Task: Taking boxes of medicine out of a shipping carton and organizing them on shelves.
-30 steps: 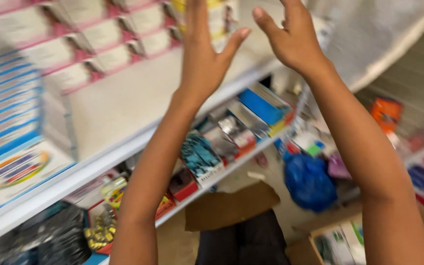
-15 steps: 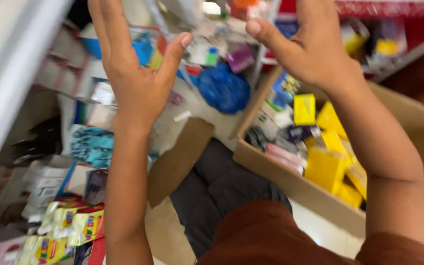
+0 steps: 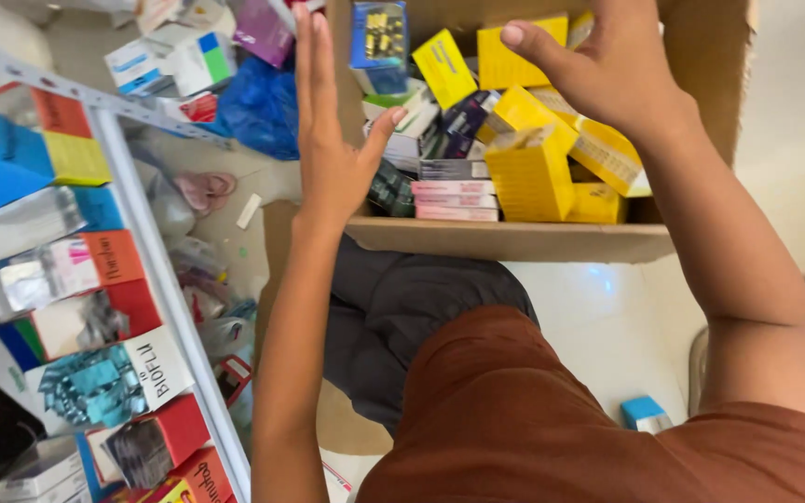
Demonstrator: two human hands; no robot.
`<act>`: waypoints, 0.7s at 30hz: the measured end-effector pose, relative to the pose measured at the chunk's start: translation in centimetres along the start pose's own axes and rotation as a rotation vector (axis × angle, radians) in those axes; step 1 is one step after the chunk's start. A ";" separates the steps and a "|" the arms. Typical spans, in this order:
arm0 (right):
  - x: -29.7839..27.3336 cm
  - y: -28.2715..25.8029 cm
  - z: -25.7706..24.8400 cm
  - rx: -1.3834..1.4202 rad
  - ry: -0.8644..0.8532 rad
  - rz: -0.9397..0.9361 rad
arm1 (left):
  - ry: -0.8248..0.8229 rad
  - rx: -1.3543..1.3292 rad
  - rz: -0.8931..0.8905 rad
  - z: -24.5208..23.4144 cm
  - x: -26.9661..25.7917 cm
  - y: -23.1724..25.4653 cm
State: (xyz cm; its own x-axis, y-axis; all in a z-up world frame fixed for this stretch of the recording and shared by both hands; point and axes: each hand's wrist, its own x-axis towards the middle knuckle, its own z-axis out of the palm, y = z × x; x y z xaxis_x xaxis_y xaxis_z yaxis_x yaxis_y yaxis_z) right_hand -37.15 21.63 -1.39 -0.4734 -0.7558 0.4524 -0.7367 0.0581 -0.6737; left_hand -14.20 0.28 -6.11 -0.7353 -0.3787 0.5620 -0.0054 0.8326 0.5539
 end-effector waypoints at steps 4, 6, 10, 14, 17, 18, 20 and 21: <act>-4.0 5.7 1.4 0.055 -0.129 0.162 | -0.148 -0.061 -0.095 5.9 -2.4 -1.7; -6.0 7.3 2.6 -0.037 -0.213 0.178 | -0.215 -0.098 -0.156 7.6 -3.6 -1.6; -9.1 9.6 4.7 -0.152 -0.384 0.393 | -0.432 -0.168 -0.338 9.7 -6.1 -2.2; -10.8 11.0 5.8 -0.144 -0.409 0.478 | -0.579 -0.184 -0.485 9.6 -5.3 -1.3; -10.7 10.2 5.6 -0.103 -0.432 0.584 | -0.622 -0.202 -0.546 9.5 -5.3 -1.4; -10.6 9.8 5.5 -0.077 -0.426 0.613 | -0.608 -0.219 -0.506 9.6 -5.5 -1.6; -10.1 9.0 5.0 -0.053 -0.419 0.638 | -0.591 -0.237 -0.463 9.8 -5.5 -1.7; -9.6 8.7 4.7 -0.004 -0.419 0.642 | -0.576 -0.246 -0.420 9.8 -5.3 -1.6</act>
State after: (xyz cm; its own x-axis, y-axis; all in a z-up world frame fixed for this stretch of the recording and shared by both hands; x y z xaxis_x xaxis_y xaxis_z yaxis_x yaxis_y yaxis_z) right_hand -36.74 26.36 -14.34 -0.5866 -0.7573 -0.2869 -0.3814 0.5708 -0.7271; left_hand -16.98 4.88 -16.00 -0.9432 -0.3170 -0.0990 -0.2615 0.5251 0.8099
